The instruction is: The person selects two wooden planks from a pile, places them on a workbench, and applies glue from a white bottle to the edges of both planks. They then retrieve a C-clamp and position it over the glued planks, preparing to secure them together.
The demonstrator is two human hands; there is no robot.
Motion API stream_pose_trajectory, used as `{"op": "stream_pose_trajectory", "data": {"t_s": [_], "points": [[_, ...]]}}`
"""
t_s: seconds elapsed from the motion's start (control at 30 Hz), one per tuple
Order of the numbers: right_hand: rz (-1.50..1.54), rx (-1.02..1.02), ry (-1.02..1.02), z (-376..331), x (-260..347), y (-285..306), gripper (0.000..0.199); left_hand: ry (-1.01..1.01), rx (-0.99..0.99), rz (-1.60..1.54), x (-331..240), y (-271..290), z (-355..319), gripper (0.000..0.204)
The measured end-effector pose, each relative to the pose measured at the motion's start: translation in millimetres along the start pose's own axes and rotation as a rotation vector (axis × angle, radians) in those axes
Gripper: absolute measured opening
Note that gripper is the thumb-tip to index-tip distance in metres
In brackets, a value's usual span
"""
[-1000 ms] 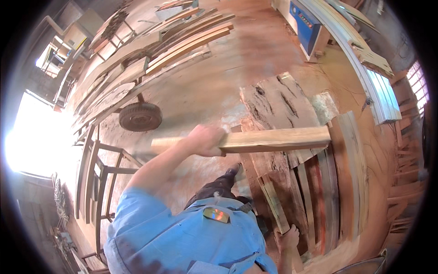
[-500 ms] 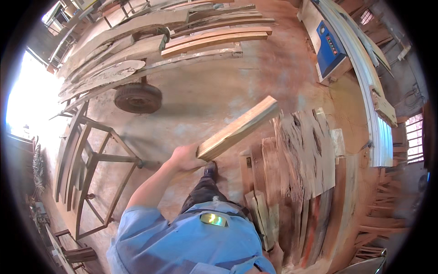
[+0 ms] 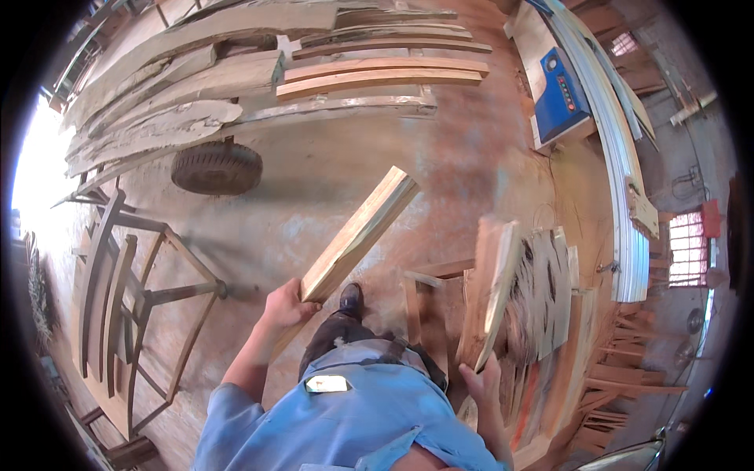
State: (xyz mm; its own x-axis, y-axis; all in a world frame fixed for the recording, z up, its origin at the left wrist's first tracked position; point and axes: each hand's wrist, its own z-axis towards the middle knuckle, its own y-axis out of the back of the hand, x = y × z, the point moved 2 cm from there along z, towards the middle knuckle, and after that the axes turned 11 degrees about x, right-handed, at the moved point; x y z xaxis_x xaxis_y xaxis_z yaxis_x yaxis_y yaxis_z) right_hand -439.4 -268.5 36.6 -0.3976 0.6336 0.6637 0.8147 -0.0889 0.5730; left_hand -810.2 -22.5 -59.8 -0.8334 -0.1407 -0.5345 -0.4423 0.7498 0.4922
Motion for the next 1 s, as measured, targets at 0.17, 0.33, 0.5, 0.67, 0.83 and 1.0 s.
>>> {"op": "stream_pose_trajectory", "data": {"t_s": [0.17,0.33,0.5,0.67,0.83,1.0], "points": [[0.097,-0.017,0.121,57,58,-2,0.044,0.085,-0.115,-0.078,40,5,-22,0.056],[0.033,0.019,0.317,113,112,-7,0.043,0.237,-0.211,-0.185,59,6,-52,0.058],[0.05,0.098,0.407,168,132,-20,0.041,0.372,-0.274,-0.264,69,0,-67,0.061],[0.073,0.193,0.424,214,154,-31,0.041,0.367,-0.394,-0.366,66,-13,-67,0.055],[-0.068,0.228,0.349,251,153,-36,0.05,0.302,-0.473,-0.53,39,-6,-48,0.046],[-0.136,0.282,0.291,276,150,-43,0.052,0.343,-0.445,-0.529,21,12,-36,0.044]]}}
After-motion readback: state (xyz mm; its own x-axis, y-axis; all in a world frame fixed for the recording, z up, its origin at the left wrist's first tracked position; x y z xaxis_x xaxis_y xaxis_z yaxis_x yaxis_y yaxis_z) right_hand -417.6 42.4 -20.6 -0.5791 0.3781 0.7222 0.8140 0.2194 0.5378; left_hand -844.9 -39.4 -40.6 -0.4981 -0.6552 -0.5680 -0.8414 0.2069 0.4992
